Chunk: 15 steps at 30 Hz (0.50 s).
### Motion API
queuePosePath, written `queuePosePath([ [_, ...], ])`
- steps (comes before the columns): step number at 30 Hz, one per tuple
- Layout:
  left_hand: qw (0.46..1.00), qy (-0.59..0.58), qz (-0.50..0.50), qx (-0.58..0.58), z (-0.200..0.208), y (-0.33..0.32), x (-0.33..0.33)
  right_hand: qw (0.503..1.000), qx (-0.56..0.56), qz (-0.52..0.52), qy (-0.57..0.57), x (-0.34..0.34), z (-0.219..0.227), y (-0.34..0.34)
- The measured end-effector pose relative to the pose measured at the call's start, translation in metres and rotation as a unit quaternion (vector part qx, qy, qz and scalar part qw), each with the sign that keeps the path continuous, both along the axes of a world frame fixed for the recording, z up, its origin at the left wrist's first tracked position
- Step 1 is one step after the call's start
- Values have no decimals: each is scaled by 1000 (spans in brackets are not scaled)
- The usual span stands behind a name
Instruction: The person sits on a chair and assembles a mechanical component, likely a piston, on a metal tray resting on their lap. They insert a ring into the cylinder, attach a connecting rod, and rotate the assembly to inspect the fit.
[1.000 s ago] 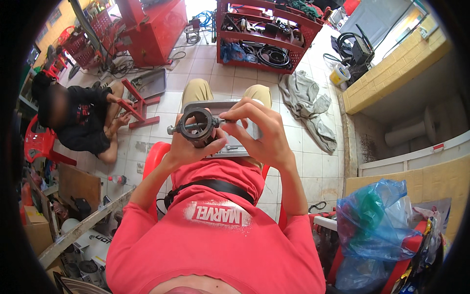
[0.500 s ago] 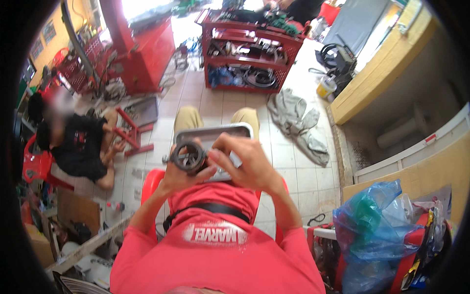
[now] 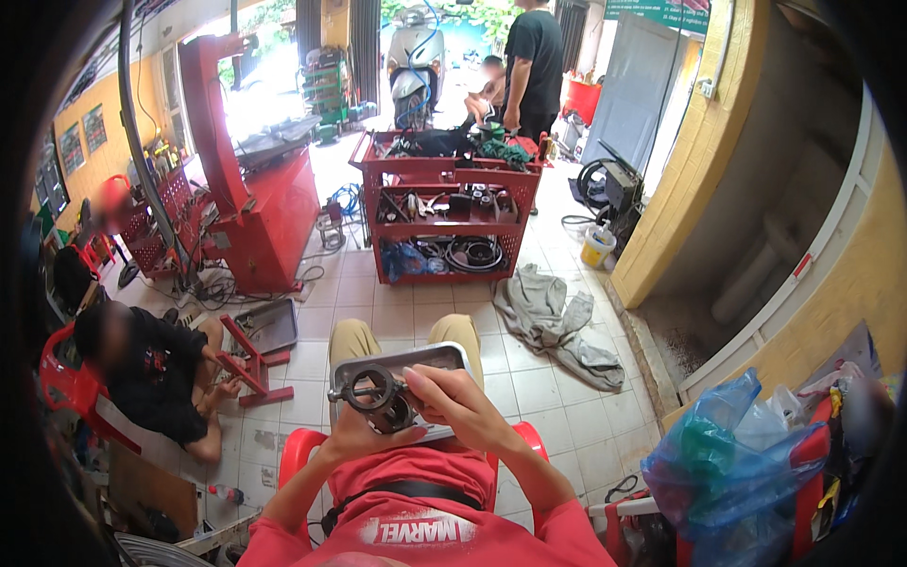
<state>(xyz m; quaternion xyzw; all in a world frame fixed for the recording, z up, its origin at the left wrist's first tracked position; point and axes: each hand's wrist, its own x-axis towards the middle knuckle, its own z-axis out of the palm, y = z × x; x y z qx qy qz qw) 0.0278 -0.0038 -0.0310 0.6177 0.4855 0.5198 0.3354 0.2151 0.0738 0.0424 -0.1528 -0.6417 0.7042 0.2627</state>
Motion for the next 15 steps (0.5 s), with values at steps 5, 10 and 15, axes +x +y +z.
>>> queuePosePath([
  [5,999,1,23,38,-5,-5,4,996,94,3,-9,1,-5,1],
  [10,997,-21,26,71,-5,-6,9,933,344,-107,23,-4,2,0],
  [15,996,26,43,79,3,-9,10,907,380,-181,26,-2,1,2],
])
